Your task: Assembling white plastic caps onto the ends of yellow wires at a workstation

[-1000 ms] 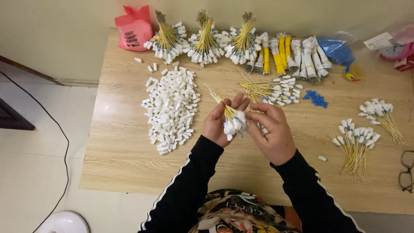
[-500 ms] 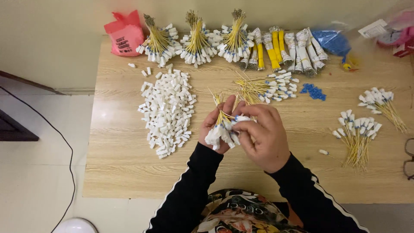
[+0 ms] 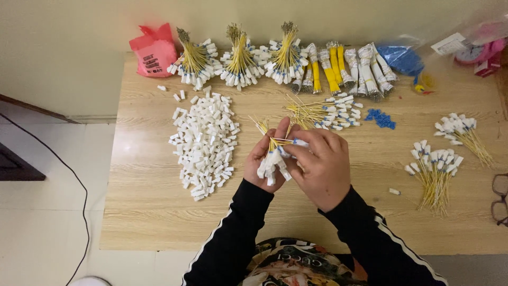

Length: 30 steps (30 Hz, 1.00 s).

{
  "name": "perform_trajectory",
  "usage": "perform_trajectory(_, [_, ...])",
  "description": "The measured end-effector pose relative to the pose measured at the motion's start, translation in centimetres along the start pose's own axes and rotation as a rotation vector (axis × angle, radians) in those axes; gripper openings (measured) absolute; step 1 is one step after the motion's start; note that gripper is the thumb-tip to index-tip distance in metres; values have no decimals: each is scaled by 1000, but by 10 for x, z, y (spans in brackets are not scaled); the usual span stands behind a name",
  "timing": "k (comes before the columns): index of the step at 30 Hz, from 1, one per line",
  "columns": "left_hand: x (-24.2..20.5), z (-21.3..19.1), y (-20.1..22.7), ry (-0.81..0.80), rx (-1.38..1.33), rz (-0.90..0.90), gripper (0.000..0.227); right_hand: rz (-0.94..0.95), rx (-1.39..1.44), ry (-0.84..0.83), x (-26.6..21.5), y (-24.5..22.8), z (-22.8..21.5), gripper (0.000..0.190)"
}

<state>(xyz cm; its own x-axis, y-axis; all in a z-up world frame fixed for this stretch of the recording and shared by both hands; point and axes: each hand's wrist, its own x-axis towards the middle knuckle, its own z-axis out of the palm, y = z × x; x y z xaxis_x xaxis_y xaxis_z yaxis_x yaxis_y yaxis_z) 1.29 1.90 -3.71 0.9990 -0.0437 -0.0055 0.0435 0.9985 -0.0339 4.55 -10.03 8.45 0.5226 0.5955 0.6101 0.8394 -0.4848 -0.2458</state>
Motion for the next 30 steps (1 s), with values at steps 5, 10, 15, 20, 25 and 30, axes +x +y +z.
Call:
perform_trajectory(5, [2,-14,6,24,-72,23,51,-133,-61,133,6,11,12,21])
perform_trajectory(10, [5,-23,7,77,-90,-3,53,-224,-57,138,7,21,15,11])
perform_trajectory(15, [11,-35,3,138,-78,-27,51,-265,-25,81,2,39,25,24])
perform_trajectory(20, [9,-1,0,314,-85,-62,39,-299,26,23,-2,49,29,28])
perform_trajectory(25, [29,-87,-5,515,-143,-55,31,-286,26,49,-3,52,31,22])
perform_trajectory(30, [32,-60,-8,613,-199,-30,27,-346,29,123,-13,59,30,21])
